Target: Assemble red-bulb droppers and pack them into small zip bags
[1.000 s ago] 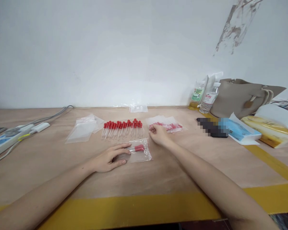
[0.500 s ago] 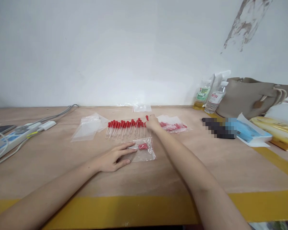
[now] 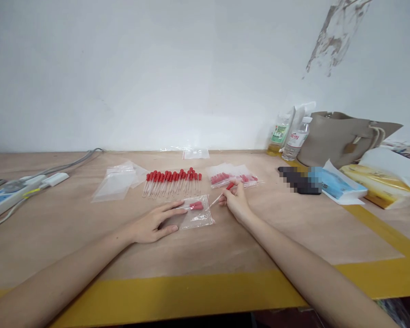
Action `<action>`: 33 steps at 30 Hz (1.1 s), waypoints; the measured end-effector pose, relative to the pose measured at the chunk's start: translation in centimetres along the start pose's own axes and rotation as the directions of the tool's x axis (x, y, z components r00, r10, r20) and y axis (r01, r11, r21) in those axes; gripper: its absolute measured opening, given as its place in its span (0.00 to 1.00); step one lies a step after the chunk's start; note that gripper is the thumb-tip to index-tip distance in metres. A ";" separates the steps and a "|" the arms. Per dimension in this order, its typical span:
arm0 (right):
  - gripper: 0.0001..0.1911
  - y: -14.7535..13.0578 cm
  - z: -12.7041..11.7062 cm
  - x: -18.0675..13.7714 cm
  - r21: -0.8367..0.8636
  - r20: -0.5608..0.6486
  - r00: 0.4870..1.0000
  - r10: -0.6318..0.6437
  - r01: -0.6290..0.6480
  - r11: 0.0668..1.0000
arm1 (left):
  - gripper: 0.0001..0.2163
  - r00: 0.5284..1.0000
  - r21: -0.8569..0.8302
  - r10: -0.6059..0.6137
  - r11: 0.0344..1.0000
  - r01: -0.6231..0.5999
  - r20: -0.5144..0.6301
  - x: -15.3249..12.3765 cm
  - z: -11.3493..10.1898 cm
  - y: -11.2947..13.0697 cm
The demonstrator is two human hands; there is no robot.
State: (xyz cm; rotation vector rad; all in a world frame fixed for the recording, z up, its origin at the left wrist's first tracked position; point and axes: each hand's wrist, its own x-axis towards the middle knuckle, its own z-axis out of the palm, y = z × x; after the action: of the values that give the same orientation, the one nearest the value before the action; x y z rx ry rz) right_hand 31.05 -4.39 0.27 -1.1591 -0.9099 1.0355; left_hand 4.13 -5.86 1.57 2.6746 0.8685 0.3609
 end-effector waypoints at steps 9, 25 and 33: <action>0.16 1.0 0.7 -0.5 0.120 0.086 0.995 0.050 -0.060 0.991 | 0.24 1.000 -0.011 -0.011 1.000 0.011 -0.002 -0.1 0.0 0.2; 0.09 1.1 -0.6 -0.4 -0.426 0.446 0.883 -0.147 0.354 0.833 | 0.26 1.000 -0.016 -0.012 1.000 0.012 -0.010 0.0 -0.1 0.5; 0.15 0.3 0.2 -1.3 -0.345 0.667 0.744 -0.025 0.339 0.875 | 0.26 1.000 0.000 0.014 1.000 -0.014 -0.012 0.1 -0.1 0.3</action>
State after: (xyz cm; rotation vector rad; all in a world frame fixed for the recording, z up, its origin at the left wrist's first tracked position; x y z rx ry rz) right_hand 30.40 -5.56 0.00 -1.0438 -1.8725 1.1050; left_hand 4.37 -6.02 1.79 2.6823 0.8539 0.3799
